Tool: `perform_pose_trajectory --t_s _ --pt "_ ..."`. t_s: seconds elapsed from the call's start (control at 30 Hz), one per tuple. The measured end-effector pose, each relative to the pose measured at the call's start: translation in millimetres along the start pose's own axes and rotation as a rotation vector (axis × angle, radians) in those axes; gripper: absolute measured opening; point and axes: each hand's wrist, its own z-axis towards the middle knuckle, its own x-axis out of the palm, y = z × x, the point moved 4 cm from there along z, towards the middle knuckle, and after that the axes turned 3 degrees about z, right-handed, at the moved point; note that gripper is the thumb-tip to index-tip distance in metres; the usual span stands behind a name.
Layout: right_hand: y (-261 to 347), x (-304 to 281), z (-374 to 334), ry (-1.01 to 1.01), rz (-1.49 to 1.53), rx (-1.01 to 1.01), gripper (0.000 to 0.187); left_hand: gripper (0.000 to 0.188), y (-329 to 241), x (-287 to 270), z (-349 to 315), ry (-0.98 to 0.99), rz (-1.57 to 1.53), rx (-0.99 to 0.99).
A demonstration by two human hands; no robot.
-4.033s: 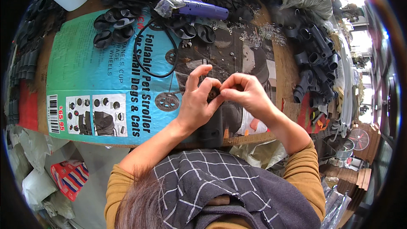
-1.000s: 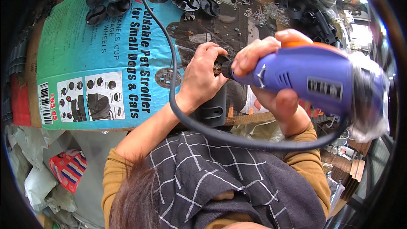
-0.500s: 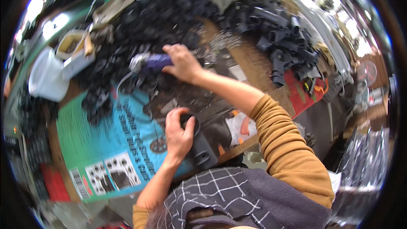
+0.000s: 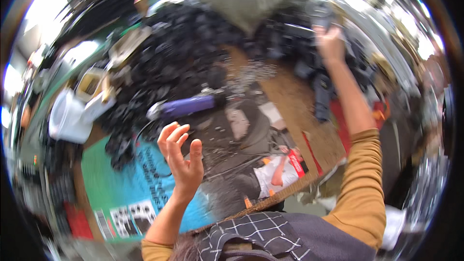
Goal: The person assembles small wheels onto a plastic holder using a hot glue gun. They repeatedly pick up wheel components, apply glue, and press them into place on the holder, then set the completed units aside.
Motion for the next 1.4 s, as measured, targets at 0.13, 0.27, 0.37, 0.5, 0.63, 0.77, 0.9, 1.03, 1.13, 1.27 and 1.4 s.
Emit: perform_pose_trajectory --t_s 0.13,0.27,0.37,0.5,0.63,0.77,0.9,1.03,1.13,1.27,1.4 --pt "-126.5 48.2 116.5 0.034 -0.264 -0.118 0.056 0.029 9.0 -61.5 -14.5 -0.09 0.172 -0.022" --pt "-146.1 74.5 144.5 -0.048 -0.391 -0.135 0.053 0.029 25.5 -134.7 -36.6 -0.198 0.352 -0.033" --pt "-19.8 64.3 74.1 -0.304 -0.268 -0.548 0.051 0.03 62.0 -210.8 -58.8 -0.228 0.557 -0.136" --pt "197.3 33.0 -121.0 0.101 0.37 -1.063 0.048 0.047 142.4 -340.8 -68.1 -0.19 0.871 -0.328" --pt "289.9 -50.2 -280.2 0.037 0.447 -1.637 0.026 0.073 212.0 -485.6 -45.4 -0.108 1.226 -0.507" --pt "304.8 -89.2 -302.9 0.078 0.268 -1.615 0.023 0.087 256.6 -578.1 -18.6 0.054 1.283 -0.82" --pt "319.9 -92.2 -283.2 0.13 0.129 -1.356 0.028 0.1 283.6 -594.1 -8.7 0.229 1.16 -1.107" --pt "337.5 -89.2 -284.0 0.153 0.156 -1.324 0.025 0.091 273.1 -583.9 -7.4 0.128 1.309 -1.182" --pt "344.1 -87.6 -290.4 0.11 0.169 -1.392 0.024 0.085 239.4 -551.1 -22.5 0.041 1.196 -1.035" --pt "344.3 -87.9 -291.5 0.132 0.297 -1.282 0.031 0.068 164.6 -465.3 -74.9 0.05 1.02 -0.638" --pt "331.4 -92.9 -298.3 0.145 0.409 -1.265 0.03 0.064 124.5 -386.1 -105.6 0.189 1.186 -0.477"
